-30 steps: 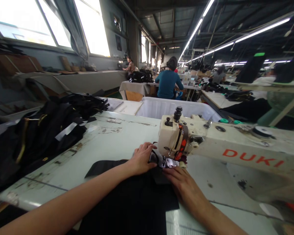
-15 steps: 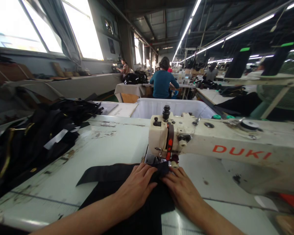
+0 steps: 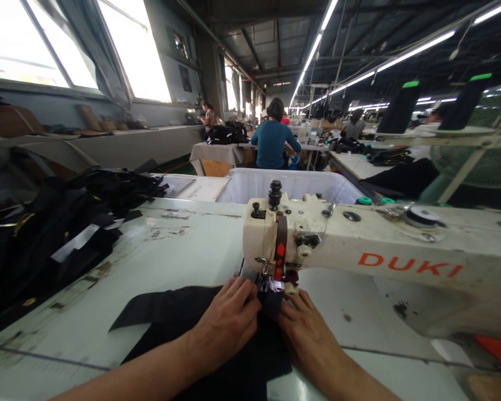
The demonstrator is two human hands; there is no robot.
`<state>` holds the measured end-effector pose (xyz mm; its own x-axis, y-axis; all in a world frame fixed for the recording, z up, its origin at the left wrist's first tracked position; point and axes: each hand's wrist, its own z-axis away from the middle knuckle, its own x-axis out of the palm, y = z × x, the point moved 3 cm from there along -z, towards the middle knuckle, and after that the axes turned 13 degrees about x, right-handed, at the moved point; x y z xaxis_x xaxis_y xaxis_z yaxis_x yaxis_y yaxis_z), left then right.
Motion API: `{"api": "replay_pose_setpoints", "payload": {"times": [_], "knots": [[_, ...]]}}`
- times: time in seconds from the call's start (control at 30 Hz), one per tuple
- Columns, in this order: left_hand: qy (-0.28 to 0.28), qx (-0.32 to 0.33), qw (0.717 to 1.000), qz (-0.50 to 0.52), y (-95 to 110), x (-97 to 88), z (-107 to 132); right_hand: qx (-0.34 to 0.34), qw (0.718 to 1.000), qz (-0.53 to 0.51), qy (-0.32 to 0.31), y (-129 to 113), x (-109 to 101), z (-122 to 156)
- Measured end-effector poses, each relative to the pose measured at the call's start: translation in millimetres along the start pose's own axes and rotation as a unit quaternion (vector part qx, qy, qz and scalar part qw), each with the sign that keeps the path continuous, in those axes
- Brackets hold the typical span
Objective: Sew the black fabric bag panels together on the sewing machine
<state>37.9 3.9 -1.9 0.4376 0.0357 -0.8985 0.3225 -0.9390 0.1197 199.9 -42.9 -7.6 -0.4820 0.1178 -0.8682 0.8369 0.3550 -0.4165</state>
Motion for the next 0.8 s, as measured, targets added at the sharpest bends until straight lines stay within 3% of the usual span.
{"api": "replay_pose_setpoints", "payload": {"times": [0.13, 0.4, 0.8], "knots": [[0.01, 0.046, 0.998, 0.032, 4, -4.1, 0, 0.007, 1.0, -0.01, 0.002, 1, 1, 0], [0.009, 0.076, 0.997, -0.001, 8, 2.7, 7, 0.021, 0.998, 0.053, 0.015, 10, 8, 3], [-0.059, 0.07, 0.993, 0.077, -5, -8.2, 8, -0.055, 0.994, 0.091, 0.02, 9, -3, 1]]}}
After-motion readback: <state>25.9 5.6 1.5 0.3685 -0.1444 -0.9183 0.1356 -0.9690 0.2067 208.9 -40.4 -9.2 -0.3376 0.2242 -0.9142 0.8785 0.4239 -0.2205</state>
